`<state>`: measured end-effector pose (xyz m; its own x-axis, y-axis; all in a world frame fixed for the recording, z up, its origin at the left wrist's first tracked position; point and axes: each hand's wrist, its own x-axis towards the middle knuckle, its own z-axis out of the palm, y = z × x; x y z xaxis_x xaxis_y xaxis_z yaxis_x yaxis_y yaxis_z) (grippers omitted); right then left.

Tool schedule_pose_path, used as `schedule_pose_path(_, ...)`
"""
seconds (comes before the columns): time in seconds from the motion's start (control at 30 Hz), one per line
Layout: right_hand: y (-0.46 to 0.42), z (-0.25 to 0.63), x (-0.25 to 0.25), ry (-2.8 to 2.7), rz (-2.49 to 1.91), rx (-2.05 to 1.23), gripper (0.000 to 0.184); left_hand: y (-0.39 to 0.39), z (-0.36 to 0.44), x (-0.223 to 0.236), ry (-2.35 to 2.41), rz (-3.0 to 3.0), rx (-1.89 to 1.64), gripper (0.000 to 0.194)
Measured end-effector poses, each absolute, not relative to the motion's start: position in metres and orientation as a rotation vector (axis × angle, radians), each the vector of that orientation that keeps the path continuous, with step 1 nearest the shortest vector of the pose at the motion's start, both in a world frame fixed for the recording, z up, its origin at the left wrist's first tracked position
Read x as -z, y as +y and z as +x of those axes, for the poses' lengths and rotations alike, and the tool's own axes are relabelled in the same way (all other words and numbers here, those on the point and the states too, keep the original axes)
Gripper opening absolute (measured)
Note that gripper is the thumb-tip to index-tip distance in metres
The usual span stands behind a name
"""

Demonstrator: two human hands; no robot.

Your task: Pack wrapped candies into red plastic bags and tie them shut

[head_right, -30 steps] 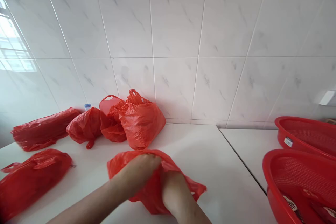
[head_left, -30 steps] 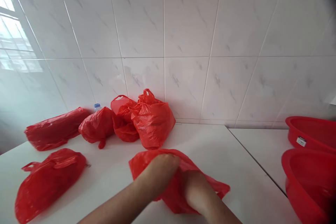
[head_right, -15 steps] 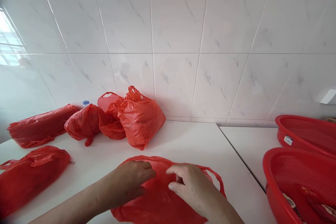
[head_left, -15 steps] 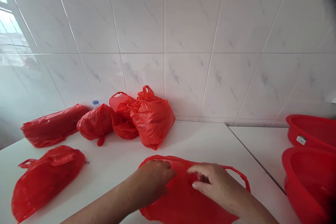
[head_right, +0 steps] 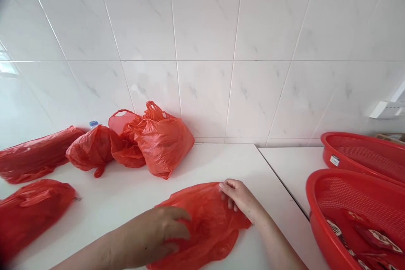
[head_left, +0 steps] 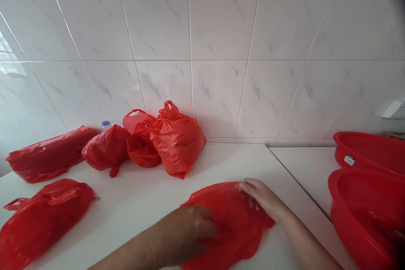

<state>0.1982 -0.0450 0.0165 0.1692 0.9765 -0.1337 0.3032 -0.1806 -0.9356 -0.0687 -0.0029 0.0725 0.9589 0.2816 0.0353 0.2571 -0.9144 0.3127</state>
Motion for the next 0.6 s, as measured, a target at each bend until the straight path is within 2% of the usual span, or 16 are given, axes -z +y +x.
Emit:
schedule_pose_path(0.1, -0.051, 0.179, -0.034, -1.293, -1.651, -0.882, 0.027, 0.001, -0.063, -0.068, 0.423, 2.936, -0.328, 0.024)
schedule_pose_path(0.2, -0.058, 0.155, -0.041, -1.568, -1.650, -0.830, 0.013, 0.009, -0.063, -0.055, 0.615, 2.982, -0.554, 0.018)
schedule_pose_path(0.3, -0.061, 0.143, -0.033, -1.869, -1.781, -0.840, 0.034, 0.020, -0.068, -0.041, 0.942, 2.827, -0.530, 0.018)
schedule_pose_path(0.43, -0.058, 0.146, -0.021, -1.973, -1.876, -0.749, 0.049, 0.032, -0.077, -0.028, 1.147, 2.451, -0.515, 0.036)
schedule_pose_path(0.6, -0.065, 0.141, -0.042, -1.968, -1.852, -0.641, 0.042, 0.032, -0.080, -0.011, 1.057, 2.226, -0.750, 0.025)
